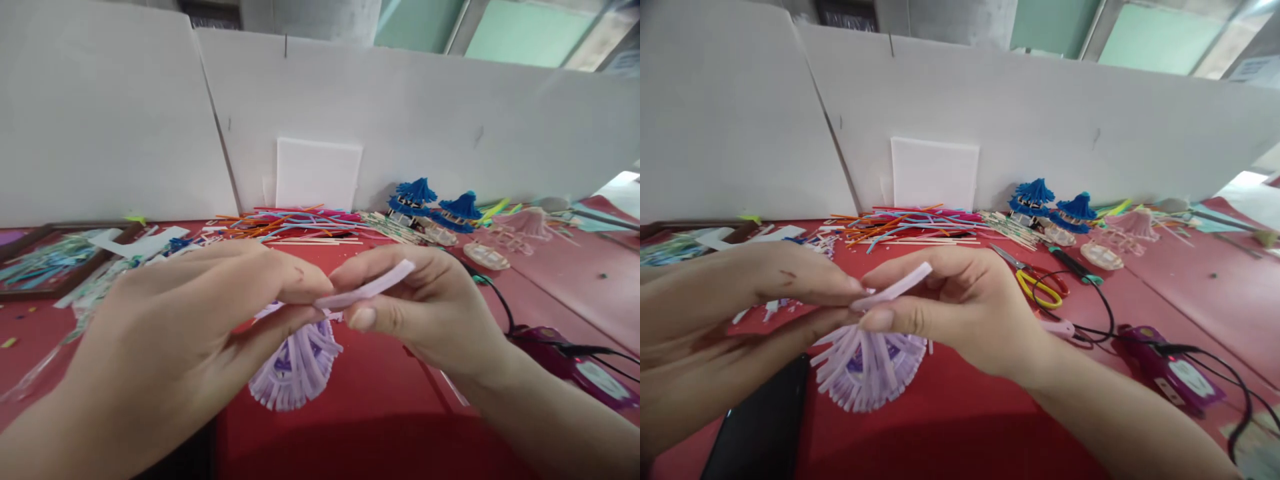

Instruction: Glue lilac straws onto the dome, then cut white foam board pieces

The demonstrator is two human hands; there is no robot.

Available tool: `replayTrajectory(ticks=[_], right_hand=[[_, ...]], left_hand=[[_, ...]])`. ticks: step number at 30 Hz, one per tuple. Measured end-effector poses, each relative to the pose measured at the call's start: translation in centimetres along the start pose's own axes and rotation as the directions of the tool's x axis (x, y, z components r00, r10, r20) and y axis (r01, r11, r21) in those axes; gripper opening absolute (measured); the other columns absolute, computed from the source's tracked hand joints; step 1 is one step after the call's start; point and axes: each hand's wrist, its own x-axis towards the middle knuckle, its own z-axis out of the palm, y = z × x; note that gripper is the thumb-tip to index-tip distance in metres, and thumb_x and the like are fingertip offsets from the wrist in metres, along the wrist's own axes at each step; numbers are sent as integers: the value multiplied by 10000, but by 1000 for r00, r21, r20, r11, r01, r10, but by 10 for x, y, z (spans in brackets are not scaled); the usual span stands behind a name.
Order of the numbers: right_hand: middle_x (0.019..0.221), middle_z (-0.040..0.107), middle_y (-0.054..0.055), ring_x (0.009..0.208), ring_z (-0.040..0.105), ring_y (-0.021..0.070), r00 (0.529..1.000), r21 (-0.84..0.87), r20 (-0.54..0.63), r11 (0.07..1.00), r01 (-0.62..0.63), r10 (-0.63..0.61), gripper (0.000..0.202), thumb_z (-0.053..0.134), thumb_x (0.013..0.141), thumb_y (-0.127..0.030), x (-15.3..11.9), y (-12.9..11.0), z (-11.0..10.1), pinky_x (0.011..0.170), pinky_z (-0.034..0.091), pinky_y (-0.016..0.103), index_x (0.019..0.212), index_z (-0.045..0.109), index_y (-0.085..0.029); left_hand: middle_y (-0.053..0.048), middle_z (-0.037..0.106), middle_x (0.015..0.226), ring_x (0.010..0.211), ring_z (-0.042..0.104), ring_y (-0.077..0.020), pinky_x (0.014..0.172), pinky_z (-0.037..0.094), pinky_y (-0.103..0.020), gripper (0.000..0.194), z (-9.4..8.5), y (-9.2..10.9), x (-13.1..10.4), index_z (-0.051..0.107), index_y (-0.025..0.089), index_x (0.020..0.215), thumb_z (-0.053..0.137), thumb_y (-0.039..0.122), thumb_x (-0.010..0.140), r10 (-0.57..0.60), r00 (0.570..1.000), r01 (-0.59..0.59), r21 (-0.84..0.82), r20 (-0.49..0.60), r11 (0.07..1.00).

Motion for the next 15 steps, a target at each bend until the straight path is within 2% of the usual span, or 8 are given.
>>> replayTrajectory(ticks=[1, 3, 6, 11, 15], right_hand=[[810, 742, -24, 711, 702, 129, 1000, 35, -12, 999, 7, -7, 201, 768, 713, -121, 1, 3, 2, 588, 597, 214, 869, 724, -240], [794, 740, -31, 710, 703, 127, 1000, 64, 2, 998, -2, 2, 251, 765, 696, -73, 2, 7, 5, 593, 600, 211, 881, 731, -240], [787, 729, -30, 686, 687, 108, 1000, 42, 17, 999, 18, -19, 293, 765, 672, -28, 1, 9, 5, 601, 592, 196, 887, 739, -226], [758, 707, -10, 679, 658, 108, 997, -75, 22, 994, 74, -72, 212, 763, 685, -39, -1, 8, 0, 619, 574, 220, 815, 729, -203], [762, 691, 1, 723, 653, 126, 988, -133, 120, 985, 111, -95, 168, 766, 697, -52, -2, 8, -3, 679, 565, 269, 776, 693, -180]], left_hand=[[103, 683, 730, 649, 648, -133, 580, 511, -253, 63, -4, 8, 4, 675, 397, 852, 651, 354, 813, 123, 992, -124, 32, 37, 992], [100, 686, 740, 654, 646, -132, 570, 506, -248, 57, -9, 16, 8, 657, 370, 860, 620, 328, 845, 198, 977, -203, 57, 83, 977], [77, 686, 765, 695, 646, -144, 589, 514, -255, 84, -8, 11, 9, 658, 347, 853, 601, 285, 855, 247, 957, -249, -8, 150, 969], [39, 673, 796, 741, 628, -164, 622, 513, -275, 113, -5, 2, 8, 674, 349, 845, 604, 260, 846, 239, 951, -227, -83, 195, 970], [15, 620, 772, 710, 589, -166, 617, 484, -272, 143, -6, 3, 11, 637, 323, 750, 563, 270, 860, 204, 948, -201, -40, 246, 979]])
